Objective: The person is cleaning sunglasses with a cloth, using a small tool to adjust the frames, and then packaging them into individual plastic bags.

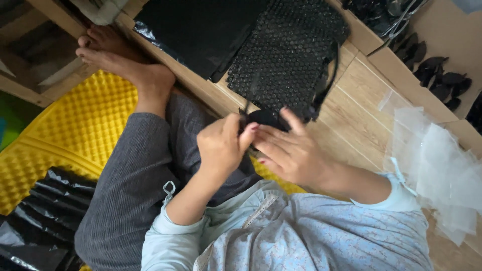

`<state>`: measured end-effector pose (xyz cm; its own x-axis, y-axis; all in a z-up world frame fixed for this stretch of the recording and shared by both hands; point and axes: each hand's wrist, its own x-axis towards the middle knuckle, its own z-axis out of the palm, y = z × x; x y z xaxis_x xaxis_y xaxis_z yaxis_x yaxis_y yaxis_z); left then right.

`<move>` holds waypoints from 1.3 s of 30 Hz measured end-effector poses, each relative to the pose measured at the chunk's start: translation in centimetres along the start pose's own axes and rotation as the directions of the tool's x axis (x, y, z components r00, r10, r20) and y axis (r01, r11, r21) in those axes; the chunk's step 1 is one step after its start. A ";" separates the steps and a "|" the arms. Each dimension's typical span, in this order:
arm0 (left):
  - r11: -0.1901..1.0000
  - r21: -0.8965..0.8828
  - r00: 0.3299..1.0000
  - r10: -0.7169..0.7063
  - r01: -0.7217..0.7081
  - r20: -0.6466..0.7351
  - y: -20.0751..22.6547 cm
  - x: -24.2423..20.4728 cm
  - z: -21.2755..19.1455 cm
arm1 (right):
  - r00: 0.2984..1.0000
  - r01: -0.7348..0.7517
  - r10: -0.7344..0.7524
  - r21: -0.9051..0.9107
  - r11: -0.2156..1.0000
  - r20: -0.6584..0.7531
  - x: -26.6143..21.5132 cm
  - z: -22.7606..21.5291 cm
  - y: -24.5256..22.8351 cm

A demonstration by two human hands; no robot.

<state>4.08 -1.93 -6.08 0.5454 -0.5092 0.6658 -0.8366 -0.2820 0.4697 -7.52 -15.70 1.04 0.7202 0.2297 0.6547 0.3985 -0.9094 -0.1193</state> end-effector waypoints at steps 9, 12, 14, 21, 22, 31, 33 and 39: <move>0.990 -0.135 0.994 0.015 -0.029 -0.104 -0.3 -1.6 1.4 | 0.998 0.051 -0.050 -0.033 0.998 0.028 0.4 -0.8 -0.4; 0.967 -0.256 0.994 -0.028 0.001 -0.103 0.3 -1.3 0.9 | 0.991 0.123 -0.128 -0.083 0.989 -0.047 0.5 -0.7 0.3; 0.913 -0.404 0.994 -0.090 0.056 -0.066 0.9 -0.9 0.9 | 0.980 0.164 -0.195 -0.377 0.912 -0.046 0.0 -0.2 0.7; 0.810 -0.579 0.995 -0.084 0.096 0.048 2.3 0.2 -1.5 | 0.976 0.161 -0.187 -0.211 0.964 -0.108 -0.6 -0.4 1.9; 0.763 -0.634 0.992 -0.111 0.123 0.058 2.4 0.6 -2.2 | 0.981 0.126 -0.148 -0.171 0.977 -0.123 -0.6 -0.8 2.2; 0.606 -0.790 0.991 0.015 0.097 0.133 1.4 3.4 -4.6 | 0.969 -0.161 0.215 0.347 0.924 -0.122 -2.7 -3.2 3.0; 0.557 -0.821 0.976 0.080 0.125 0.203 1.7 3.1 -4.2 | 0.952 -0.229 0.298 0.482 0.846 -0.071 -3.3 -2.8 2.8; 0.249 -0.916 0.922 0.149 0.316 0.358 1.7 1.1 -2.5 | 0.857 -0.317 0.515 0.797 0.515 0.008 -5.0 -1.5 2.9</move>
<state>3.43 -0.88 -3.10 0.3592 -0.8028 0.4760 0.0110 0.5136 0.8580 -10.81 -20.01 -1.50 0.8272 -0.2681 0.4938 0.4296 -0.2646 -0.8634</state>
